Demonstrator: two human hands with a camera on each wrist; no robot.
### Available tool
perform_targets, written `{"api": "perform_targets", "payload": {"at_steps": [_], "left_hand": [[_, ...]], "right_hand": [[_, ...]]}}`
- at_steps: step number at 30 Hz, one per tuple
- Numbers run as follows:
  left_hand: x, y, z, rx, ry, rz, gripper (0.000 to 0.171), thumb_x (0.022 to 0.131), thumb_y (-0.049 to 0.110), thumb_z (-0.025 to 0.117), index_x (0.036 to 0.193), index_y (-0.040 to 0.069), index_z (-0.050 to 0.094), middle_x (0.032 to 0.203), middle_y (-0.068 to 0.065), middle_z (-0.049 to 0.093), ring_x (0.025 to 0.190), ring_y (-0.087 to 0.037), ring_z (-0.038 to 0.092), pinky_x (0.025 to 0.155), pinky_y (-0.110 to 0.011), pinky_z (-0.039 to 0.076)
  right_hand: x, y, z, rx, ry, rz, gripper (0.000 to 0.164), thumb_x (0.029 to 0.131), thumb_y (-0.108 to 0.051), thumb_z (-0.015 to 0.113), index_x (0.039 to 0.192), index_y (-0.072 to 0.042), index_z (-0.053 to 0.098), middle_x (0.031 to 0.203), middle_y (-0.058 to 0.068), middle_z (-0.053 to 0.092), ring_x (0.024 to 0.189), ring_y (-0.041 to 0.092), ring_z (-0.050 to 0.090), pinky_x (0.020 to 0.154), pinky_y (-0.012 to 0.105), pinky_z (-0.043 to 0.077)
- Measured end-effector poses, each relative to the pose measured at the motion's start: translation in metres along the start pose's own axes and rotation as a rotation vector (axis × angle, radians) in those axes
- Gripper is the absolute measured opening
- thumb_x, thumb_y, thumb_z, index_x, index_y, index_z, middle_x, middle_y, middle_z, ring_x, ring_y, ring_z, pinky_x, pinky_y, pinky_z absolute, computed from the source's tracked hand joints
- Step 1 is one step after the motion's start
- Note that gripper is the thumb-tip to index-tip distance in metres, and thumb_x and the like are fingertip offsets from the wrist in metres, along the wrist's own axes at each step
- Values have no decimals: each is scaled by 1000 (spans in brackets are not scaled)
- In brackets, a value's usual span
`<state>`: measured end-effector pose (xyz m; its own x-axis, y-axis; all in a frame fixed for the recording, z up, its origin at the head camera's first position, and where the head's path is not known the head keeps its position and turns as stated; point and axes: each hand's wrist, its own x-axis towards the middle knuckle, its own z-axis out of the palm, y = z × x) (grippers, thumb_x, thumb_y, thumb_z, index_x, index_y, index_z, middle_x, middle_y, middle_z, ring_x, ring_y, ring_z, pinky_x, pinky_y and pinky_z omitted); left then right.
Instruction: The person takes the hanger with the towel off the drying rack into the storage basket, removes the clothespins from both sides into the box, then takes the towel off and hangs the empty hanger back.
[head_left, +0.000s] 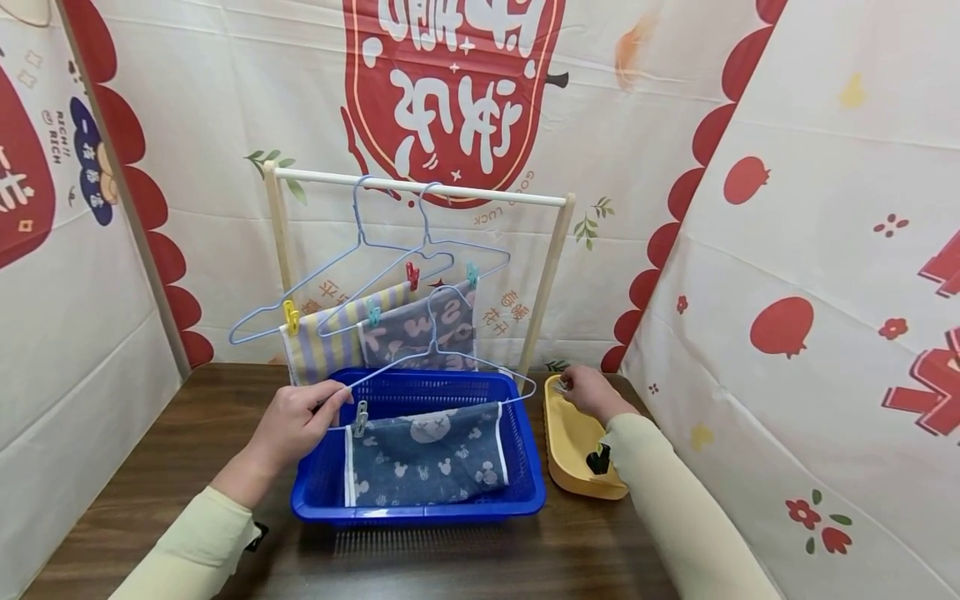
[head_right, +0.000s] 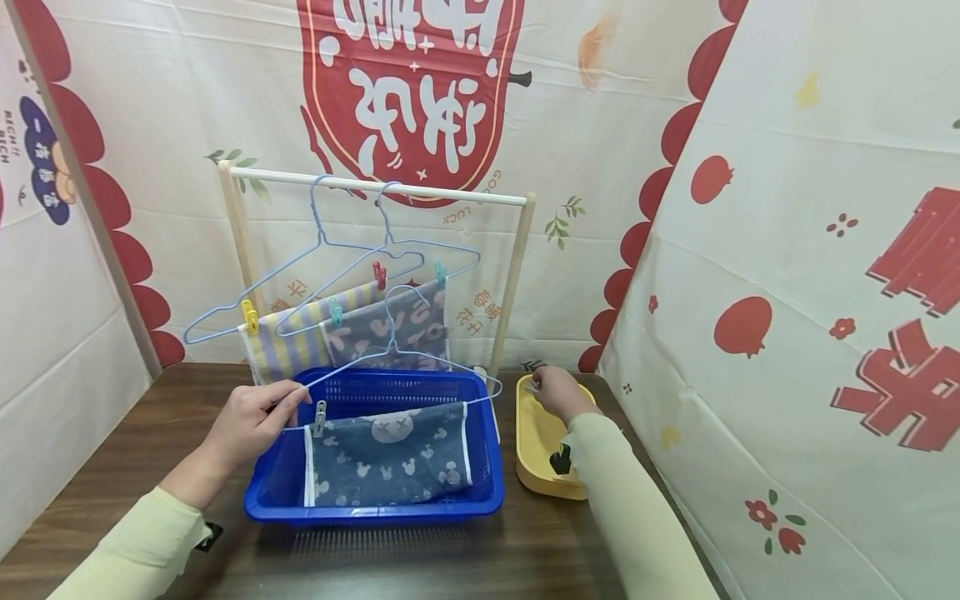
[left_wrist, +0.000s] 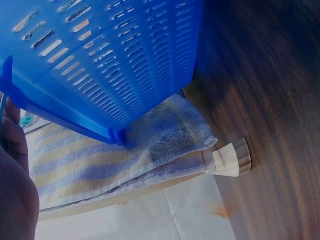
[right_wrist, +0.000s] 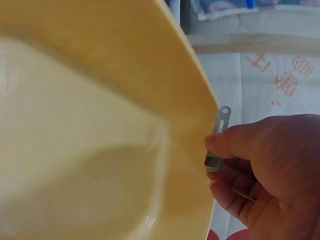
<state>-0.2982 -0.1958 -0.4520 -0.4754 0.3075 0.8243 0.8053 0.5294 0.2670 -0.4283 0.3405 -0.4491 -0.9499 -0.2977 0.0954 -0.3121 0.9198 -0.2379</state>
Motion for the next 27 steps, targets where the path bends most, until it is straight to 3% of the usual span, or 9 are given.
{"api": "perform_targets", "payload": {"at_steps": [15,22,27], "left_hand": [[0,0,1,-15,-8,-4,23,96,-6,76,96,16,76,70,16,61,59,1,52,53,-18,45],[2,-2,2,-11,-7,2,24,96,-7,76,95,17,76,70,16,61,58,2,52,53,-18,46],[3,-2,1,-17,-11,0,23,96,-6,75,95,17,76,70,16,61,59,2,52,54,-19,47]], "right_hand": [[16,17,20,21,-7,41,11,93,5,72,102,3,78,94,13,73,82,29,63,81,48,58],[17,29,29,6,-51,35,11,96,5,68,96,1,77,80,5,63,74,23,56,73,39,49],[17,32,35,46,-85,66,11,93,6,70,85,-3,73,69,-1,51,65,19,50,64,34,42]]}}
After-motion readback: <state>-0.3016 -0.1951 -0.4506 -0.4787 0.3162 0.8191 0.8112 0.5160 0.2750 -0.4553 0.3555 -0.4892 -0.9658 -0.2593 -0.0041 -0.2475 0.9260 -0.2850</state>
